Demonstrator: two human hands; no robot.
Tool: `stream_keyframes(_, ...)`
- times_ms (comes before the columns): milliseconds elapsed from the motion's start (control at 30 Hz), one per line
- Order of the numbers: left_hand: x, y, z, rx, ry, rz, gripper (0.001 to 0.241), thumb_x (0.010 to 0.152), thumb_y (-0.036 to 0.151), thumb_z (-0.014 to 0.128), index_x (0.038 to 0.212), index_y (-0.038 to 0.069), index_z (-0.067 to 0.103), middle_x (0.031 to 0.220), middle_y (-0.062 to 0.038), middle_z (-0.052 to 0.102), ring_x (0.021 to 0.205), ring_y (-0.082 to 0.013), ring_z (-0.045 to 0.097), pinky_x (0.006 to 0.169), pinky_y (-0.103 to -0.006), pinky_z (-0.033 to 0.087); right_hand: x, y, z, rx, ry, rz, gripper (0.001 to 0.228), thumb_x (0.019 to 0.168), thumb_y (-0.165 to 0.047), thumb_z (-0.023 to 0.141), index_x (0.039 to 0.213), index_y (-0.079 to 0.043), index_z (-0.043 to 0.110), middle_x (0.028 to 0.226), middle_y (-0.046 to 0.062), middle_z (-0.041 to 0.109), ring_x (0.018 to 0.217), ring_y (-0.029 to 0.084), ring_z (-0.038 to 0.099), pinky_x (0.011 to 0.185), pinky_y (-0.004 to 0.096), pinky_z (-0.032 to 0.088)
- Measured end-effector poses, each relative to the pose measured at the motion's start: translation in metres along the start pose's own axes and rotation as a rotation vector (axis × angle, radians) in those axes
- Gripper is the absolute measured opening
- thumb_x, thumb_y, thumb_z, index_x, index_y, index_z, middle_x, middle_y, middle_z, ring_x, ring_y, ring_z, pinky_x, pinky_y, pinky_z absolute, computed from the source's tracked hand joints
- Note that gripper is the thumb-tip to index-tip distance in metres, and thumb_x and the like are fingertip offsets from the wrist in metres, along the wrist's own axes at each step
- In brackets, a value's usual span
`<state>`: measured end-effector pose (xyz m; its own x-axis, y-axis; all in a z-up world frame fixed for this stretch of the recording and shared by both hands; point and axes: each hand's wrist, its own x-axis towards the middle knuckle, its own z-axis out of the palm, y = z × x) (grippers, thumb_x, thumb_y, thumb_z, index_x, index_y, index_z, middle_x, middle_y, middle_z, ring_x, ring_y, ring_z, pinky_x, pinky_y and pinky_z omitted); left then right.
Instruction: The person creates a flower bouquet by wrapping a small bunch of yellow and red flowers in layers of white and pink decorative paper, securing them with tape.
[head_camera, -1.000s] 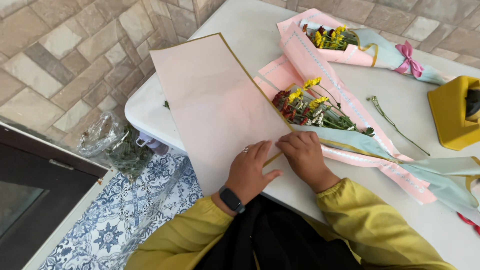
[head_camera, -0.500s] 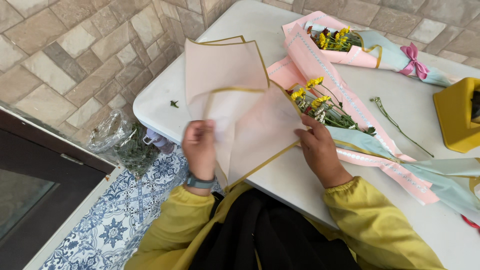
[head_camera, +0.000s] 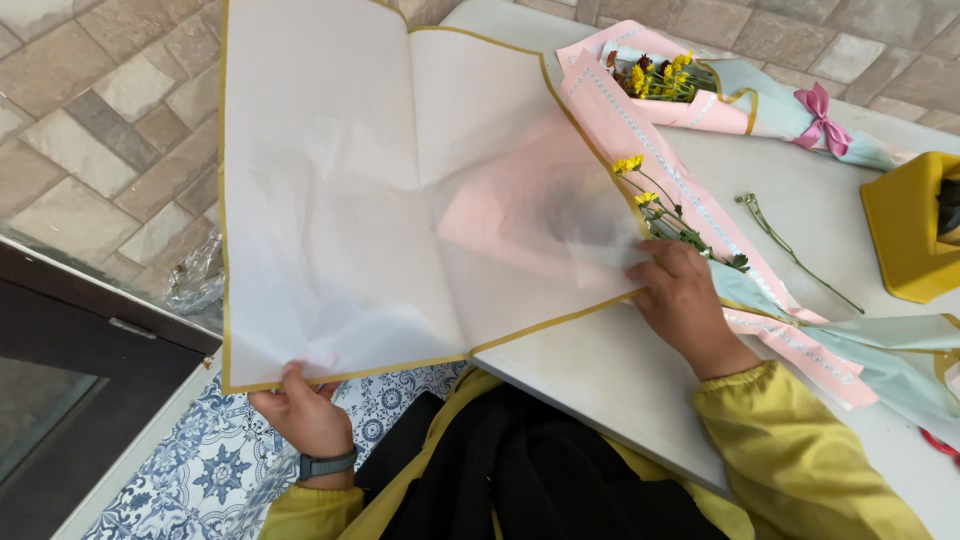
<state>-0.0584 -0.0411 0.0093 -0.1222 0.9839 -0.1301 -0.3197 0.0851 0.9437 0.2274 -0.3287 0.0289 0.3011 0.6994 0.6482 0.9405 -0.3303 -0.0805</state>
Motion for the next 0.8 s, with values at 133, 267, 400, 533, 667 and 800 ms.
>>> stream_keyframes(133,0.006,-0.012,-0.005,0.066,-0.036,-0.032,0.022,0.084,0.017,0.057,0.091,0.012,0.037,0.107,-0.005,0.055,0.089,-0.0174,0.061,0.048,-0.0262,0.056,0.001,0.008,-0.036,-0.111,0.015,0.066,0.091,0.056,-0.049,0.076,0.129,-0.008,0.04,0.134,0.03,0.032,0.122,0.044,0.036,0.103,0.053,0.03)
stream_keyframes(267,0.021,-0.016,-0.004,0.047,-0.118,-0.024,0.033,0.082,0.009,0.057,0.103,0.01,0.032,0.113,-0.012,0.053,0.096,-0.0234,0.059,0.067,-0.0378,0.06,0.015,0.005,-0.097,-0.097,-0.753,1.065,0.13,0.046,-0.038,0.083,0.141,-0.035,-0.005,0.15,-0.001,-0.013,0.138,0.026,-0.008,0.109,0.046,0.005)
stream_keyframes(400,0.019,-0.011,0.013,0.555,-0.225,0.72,0.105,0.08,0.002,0.072,0.14,0.014,-0.013,0.147,-0.013,-0.014,0.138,-0.0367,0.016,0.103,-0.0471,0.045,0.026,-0.019,-0.125,0.159,-0.666,1.348,0.089,0.06,-0.004,0.07,0.136,-0.025,0.029,0.124,0.005,0.049,0.108,0.026,0.048,0.088,0.033,0.034)
stream_keyframes(533,-0.014,0.005,0.077,1.093,-1.243,1.002,0.059,0.082,0.047,0.048,0.132,0.016,0.039,0.14,-0.01,0.035,0.131,-0.0247,0.027,0.102,-0.0575,0.002,0.012,0.0,-0.119,-0.08,-0.79,1.315,0.04,0.068,-0.025,0.057,0.106,-0.023,0.067,0.078,0.011,0.066,0.078,0.026,0.056,0.072,0.033,0.039)
stream_keyframes(667,-0.037,-0.024,0.114,1.384,-1.588,0.978,0.065,0.084,0.059,0.026,0.14,0.028,0.017,0.148,-0.004,0.012,0.135,-0.026,0.011,0.103,-0.0573,-0.003,-0.025,0.041,-0.12,-0.354,-0.888,1.062,0.043,0.071,-0.038,0.045,0.108,-0.025,0.062,0.094,0.009,0.071,0.087,0.03,0.064,0.074,0.035,0.047)
stream_keyframes(800,-0.059,-0.032,0.131,1.421,-1.722,0.984,0.064,0.083,0.059,0.024,0.139,0.03,0.02,0.149,-0.005,0.009,0.136,-0.0284,0.007,0.103,-0.0593,-0.001,-0.102,0.104,-0.14,-0.175,-0.528,1.044,0.03,0.076,-0.022,0.058,0.102,-0.01,0.065,0.086,0.012,0.067,0.08,0.024,0.057,0.066,0.034,0.042)
